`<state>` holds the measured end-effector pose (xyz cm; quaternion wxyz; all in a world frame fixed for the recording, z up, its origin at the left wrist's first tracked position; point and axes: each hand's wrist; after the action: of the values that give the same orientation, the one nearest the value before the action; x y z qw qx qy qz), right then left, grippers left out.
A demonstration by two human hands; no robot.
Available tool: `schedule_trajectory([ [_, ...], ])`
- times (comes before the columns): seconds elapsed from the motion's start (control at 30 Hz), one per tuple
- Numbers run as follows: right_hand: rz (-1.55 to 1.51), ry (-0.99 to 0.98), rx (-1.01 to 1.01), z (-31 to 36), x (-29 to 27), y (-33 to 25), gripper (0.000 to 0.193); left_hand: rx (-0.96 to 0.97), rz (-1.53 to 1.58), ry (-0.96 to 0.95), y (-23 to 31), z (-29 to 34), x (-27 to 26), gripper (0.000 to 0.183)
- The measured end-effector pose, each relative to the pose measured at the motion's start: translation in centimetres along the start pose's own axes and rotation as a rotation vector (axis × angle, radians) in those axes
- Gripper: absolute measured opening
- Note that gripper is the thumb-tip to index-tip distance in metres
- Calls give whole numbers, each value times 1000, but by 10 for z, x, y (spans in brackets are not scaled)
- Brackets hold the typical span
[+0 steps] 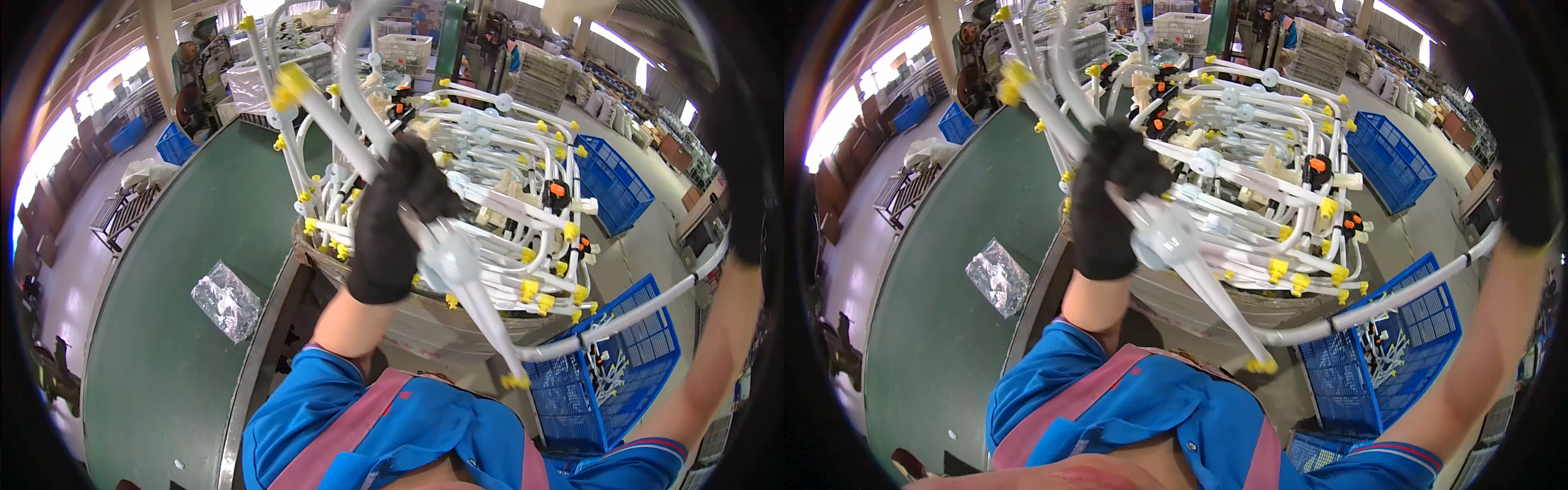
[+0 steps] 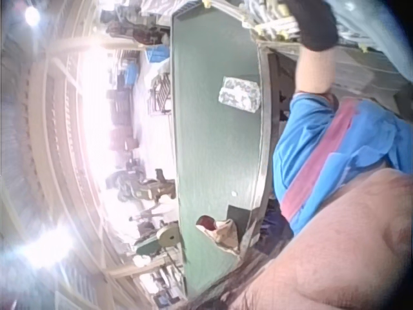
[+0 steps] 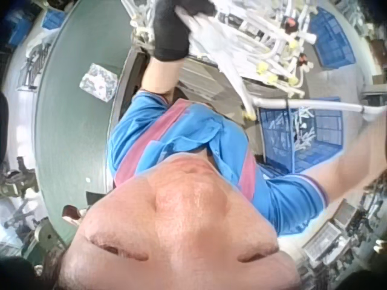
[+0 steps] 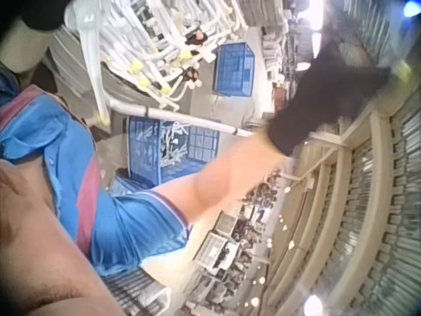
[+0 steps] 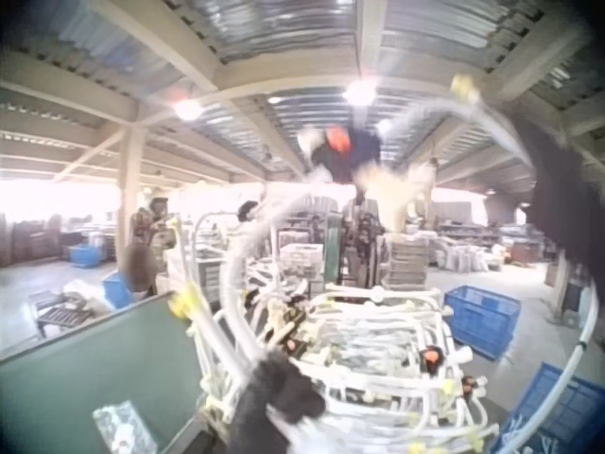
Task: The person repeatedly picks white plastic irrigation pipes and small blue components, inserts the components into the pipe ends, and places the assembled units into a blue crate. The person also moves a large assembled irrigation frame and places it into a cardboard box.
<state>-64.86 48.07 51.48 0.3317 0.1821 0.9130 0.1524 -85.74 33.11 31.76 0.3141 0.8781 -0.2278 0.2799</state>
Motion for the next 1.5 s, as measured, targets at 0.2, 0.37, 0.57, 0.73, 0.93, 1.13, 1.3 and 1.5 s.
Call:
schedule_trajectory([
  [0.2,-909,-1038,71,78,91,-101,101,-39,291,149,-50,19,-23,16],
  [0.37,-625,-964,-97,110,121,-106,79,29,199,427,-68,26,-51,19],
  [0.57,-339,-542,-361,110,159,-101,51,41,202,584,-60,24,-78,20],
  [0.73,-171,-510,-408,88,192,-94,46,51,183,655,-48,1,-105,28],
  [0.93,-130,-633,-386,76,221,-81,65,-46,189,634,-45,10,-134,34],
  [1.13,-179,-440,-236,81,224,-94,62,-338,-1008,461,-2,77,-108,64],
  [1.3,-130,-319,-92,102,189,-99,60,15,-2329,40,2,83,-120,110],
  [1.5,-63,-182,32,143,174,-117,57,250,-2460,-113,8,49,-160,107],
])
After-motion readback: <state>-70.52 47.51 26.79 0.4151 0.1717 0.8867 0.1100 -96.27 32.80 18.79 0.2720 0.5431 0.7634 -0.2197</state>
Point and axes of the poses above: each hand's wrist, its own z-axis away from the middle knuckle, its own x-axis out of the palm, y = z × x, and after that the axes turned 9 degrees about -x, right-handed
